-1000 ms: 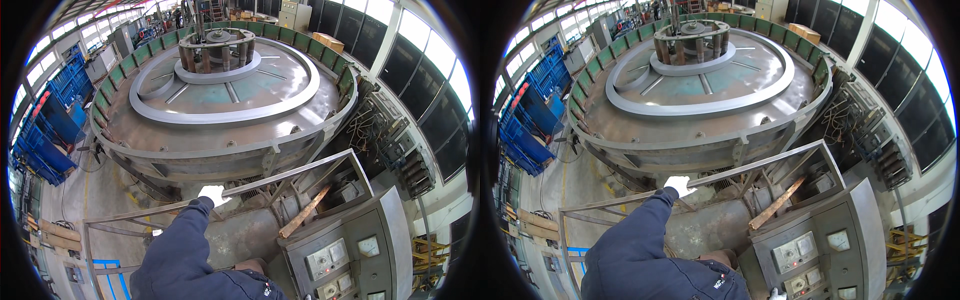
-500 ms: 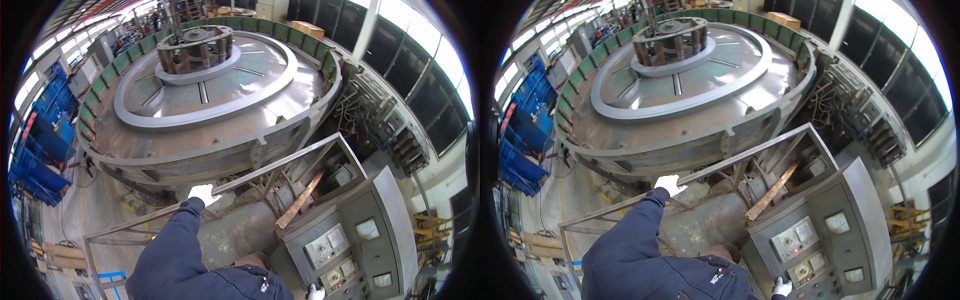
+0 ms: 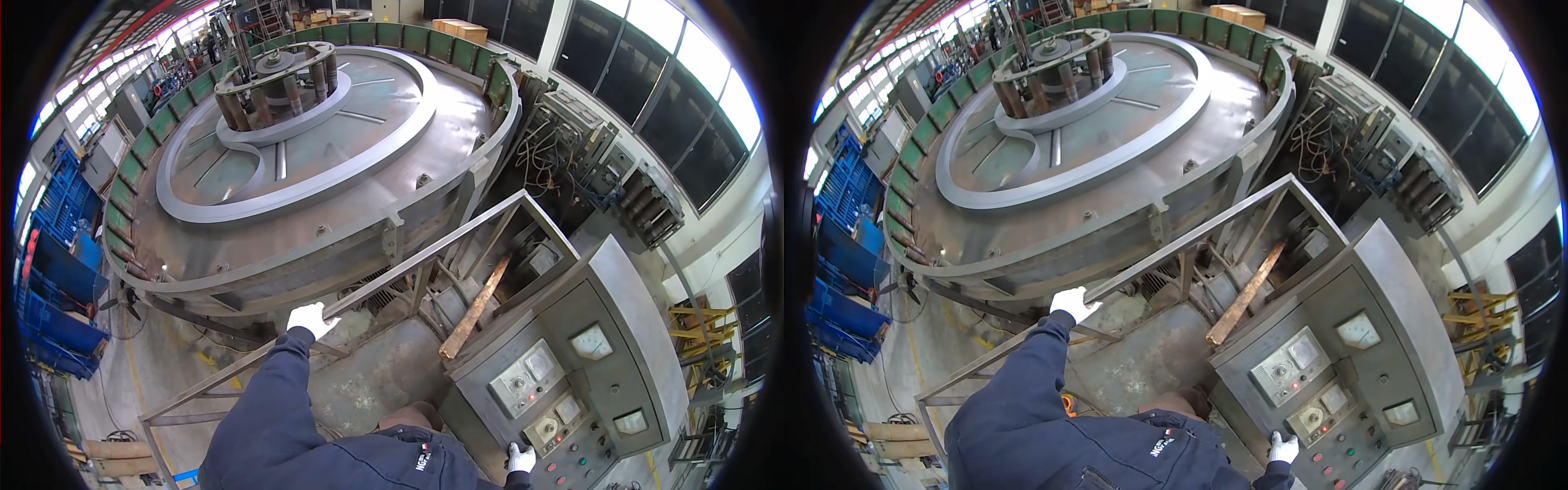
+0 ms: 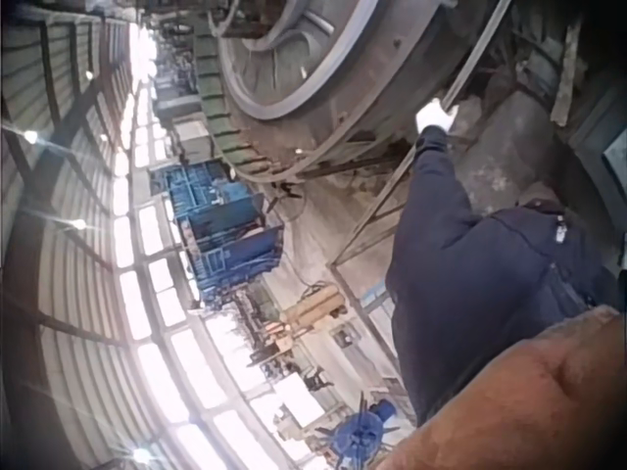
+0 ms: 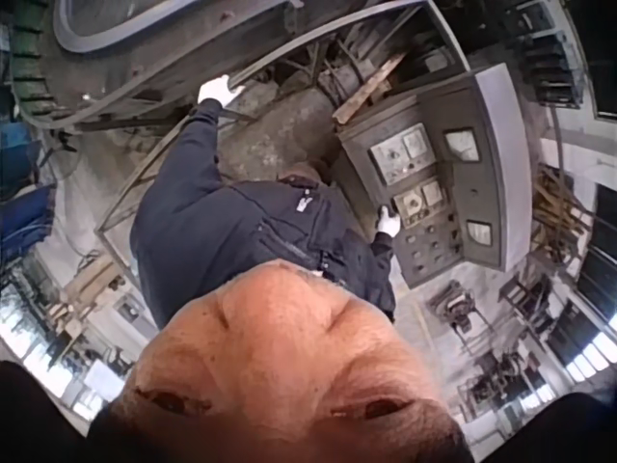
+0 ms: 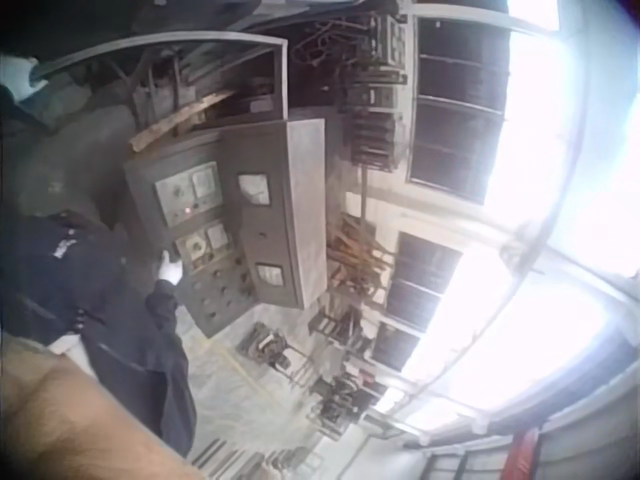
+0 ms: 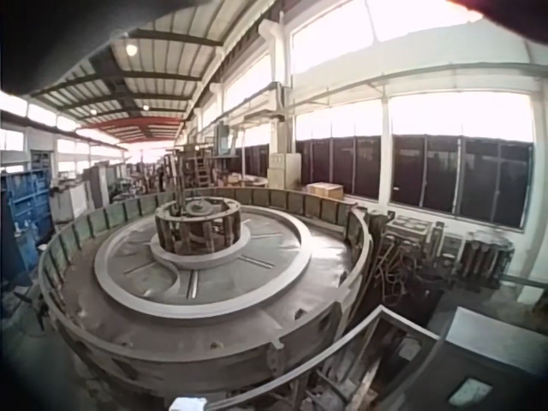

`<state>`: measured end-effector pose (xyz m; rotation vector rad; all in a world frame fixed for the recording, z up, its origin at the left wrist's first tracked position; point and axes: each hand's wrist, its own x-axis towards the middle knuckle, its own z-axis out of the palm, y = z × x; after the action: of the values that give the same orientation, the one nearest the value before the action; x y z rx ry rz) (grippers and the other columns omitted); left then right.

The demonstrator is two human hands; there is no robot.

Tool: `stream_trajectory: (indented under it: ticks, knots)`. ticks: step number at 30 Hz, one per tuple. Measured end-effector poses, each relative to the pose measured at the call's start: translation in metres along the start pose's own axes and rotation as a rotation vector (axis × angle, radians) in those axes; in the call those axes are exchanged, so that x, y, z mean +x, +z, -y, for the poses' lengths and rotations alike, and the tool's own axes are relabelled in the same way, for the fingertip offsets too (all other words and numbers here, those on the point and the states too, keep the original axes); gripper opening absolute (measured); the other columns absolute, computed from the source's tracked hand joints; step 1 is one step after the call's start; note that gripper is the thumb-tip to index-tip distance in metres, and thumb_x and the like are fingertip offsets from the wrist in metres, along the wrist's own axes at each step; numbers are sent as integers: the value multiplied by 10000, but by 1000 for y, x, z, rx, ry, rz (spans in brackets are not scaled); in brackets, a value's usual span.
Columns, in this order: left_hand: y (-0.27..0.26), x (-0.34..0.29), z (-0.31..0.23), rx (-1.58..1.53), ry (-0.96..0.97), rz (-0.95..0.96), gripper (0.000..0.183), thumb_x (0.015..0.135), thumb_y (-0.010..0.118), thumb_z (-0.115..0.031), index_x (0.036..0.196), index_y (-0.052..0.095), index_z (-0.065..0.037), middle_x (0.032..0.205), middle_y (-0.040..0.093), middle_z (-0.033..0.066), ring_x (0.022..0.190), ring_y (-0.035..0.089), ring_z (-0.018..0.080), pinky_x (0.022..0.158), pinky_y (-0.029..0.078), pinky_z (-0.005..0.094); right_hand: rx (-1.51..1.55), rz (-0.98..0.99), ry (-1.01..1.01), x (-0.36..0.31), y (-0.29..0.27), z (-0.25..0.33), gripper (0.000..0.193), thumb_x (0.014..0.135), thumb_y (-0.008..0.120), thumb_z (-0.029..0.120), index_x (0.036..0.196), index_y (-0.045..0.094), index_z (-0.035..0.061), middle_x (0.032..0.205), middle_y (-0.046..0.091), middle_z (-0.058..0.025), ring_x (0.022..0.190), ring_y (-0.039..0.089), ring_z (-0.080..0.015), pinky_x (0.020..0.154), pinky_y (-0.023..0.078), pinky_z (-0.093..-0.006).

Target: Operating a large industrial boring mill or vertical lathe via a control panel.

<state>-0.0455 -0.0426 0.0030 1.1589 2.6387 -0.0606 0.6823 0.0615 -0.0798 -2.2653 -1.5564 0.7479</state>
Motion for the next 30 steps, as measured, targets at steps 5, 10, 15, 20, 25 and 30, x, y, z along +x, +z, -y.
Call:
stream_trajectory:
  ticks: [5, 10, 15, 20, 25, 30]
  knots:
    - [-3, 0, -2, -5, -7, 14, 689, 932, 660, -723, 1138, 741, -71, 1070, 802, 173, 1013, 777, 363, 908, 610, 473, -21, -9, -33, -3, -4, 7, 331, 882, 893, 173, 993, 686, -61, 835, 733, -157, 740, 675, -250, 729, 579, -406]
    - [-3, 4, -6, -7, 0, 23, 710, 937, 644, -738, 1155, 737, -69, 1076, 800, 177, 1020, 776, 367, 910, 610, 475, 50, 10, 57, 8, 5, -14, 327, 894, 887, 176, 1005, 697, -66, 835, 732, -148, 742, 687, -247, 709, 578, -410]
    - [0, 1, 2, -13, -11, 31, 711, 938, 642, -742, 1157, 737, -73, 1078, 800, 177, 1020, 775, 369, 910, 609, 478, 19, 21, 0, -2, -6, 14, 421, 883, 899, 196, 1076, 677, -105, 883, 729, -174, 756, 706, -273, 679, 572, -412]
    - [-3, 2, 0, -47, -7, -1, 699, 918, 668, -757, 1107, 753, -89, 1057, 801, 171, 1000, 770, 382, 904, 607, 487, 189, 71, 104, 14, 17, -32, 399, 910, 884, 148, 1116, 642, -93, 809, 704, -166, 540, 638, -242, 477, 522, -417]
    - [7, 0, 10, -43, 7, -30, 673, 934, 648, -749, 1083, 749, -100, 1016, 796, 172, 962, 774, 366, 874, 607, 485, -290, 182, -56, 25, -18, -19, 860, 876, 825, 641, 1307, 704, -93, 1272, 748, -297, 1210, 698, -444, 1066, 540, -472]
    - [0, 1, 3, -55, 11, 6, 667, 942, 645, -733, 1114, 742, -96, 1034, 803, 160, 980, 777, 362, 887, 606, 485, -260, 165, -68, 26, -21, -21, 789, 879, 840, 602, 1252, 729, -85, 1235, 757, -297, 1170, 706, -443, 1050, 540, -484]
